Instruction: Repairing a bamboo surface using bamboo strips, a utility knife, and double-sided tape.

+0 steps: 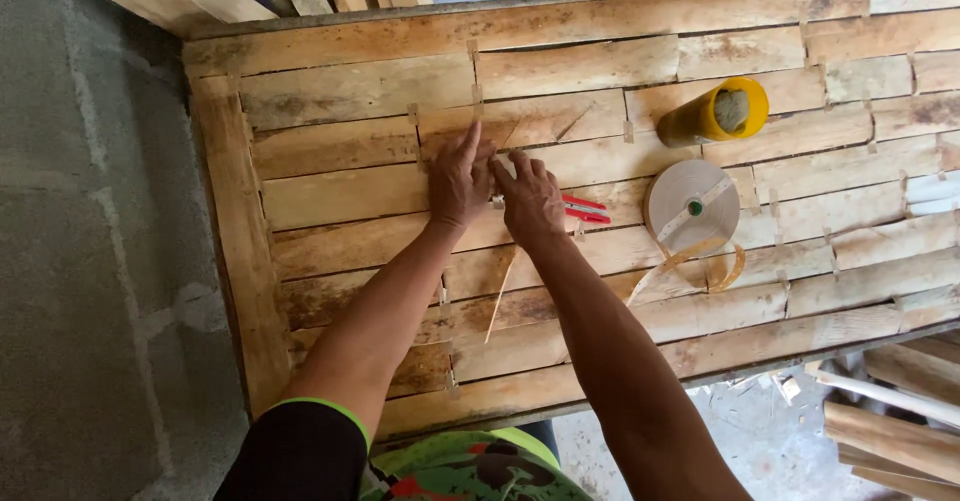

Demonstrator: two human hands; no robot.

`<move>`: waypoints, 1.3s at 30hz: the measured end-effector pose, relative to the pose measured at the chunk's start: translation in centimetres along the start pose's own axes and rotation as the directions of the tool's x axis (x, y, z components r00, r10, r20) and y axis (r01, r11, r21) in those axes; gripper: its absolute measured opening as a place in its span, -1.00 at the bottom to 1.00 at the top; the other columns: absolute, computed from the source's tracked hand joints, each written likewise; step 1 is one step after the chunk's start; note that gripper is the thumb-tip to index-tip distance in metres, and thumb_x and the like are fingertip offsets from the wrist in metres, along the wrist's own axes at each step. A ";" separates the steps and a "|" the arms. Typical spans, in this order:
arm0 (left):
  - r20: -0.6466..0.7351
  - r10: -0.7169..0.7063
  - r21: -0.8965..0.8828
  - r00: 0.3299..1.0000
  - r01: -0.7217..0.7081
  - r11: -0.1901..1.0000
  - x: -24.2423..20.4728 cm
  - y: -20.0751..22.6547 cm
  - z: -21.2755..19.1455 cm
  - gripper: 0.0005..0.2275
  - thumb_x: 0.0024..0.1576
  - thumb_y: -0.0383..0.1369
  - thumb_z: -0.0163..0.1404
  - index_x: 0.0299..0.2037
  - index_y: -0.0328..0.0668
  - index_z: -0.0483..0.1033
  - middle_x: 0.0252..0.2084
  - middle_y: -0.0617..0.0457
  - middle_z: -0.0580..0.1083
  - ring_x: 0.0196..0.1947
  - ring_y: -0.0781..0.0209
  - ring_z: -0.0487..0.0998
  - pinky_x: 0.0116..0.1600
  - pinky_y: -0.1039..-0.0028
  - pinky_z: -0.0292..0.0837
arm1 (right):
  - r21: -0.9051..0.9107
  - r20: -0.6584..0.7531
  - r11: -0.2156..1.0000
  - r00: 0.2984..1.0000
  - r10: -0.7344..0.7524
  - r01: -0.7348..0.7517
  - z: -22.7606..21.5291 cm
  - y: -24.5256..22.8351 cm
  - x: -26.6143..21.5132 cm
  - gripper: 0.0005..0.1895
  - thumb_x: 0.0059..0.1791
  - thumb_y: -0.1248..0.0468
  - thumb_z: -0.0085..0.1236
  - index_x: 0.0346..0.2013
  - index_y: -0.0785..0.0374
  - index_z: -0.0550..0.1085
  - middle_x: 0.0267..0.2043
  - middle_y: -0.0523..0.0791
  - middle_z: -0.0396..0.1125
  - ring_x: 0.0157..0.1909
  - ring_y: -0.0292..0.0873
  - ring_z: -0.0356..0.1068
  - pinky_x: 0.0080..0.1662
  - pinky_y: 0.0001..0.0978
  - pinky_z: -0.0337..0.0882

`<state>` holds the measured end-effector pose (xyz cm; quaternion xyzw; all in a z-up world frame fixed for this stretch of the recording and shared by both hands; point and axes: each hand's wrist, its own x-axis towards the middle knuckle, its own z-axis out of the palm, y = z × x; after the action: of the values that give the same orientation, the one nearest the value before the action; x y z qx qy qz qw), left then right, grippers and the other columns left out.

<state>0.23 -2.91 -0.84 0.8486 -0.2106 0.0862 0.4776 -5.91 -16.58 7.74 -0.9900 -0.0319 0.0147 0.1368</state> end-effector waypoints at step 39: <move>0.092 -0.383 0.229 0.919 0.355 0.907 7.1 -0.8 -0.7 0.10 -0.30 -0.31 0.49 0.48 -0.05 -0.01 0.13 -0.03 0.45 0.11 -0.10 0.46 0.11 0.08 0.41 | -0.068 0.183 0.997 0.983 -0.019 0.032 -1.4 -0.2 0.7 -0.23 -0.21 0.51 0.13 0.31 0.08 0.34 0.31 0.04 0.15 0.16 0.13 0.27 0.04 -0.06 0.40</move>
<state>7.00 -3.87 1.41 0.9221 -0.0679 -0.0419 0.3785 -5.18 -16.69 9.09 -0.9882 -0.0576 0.1022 0.0983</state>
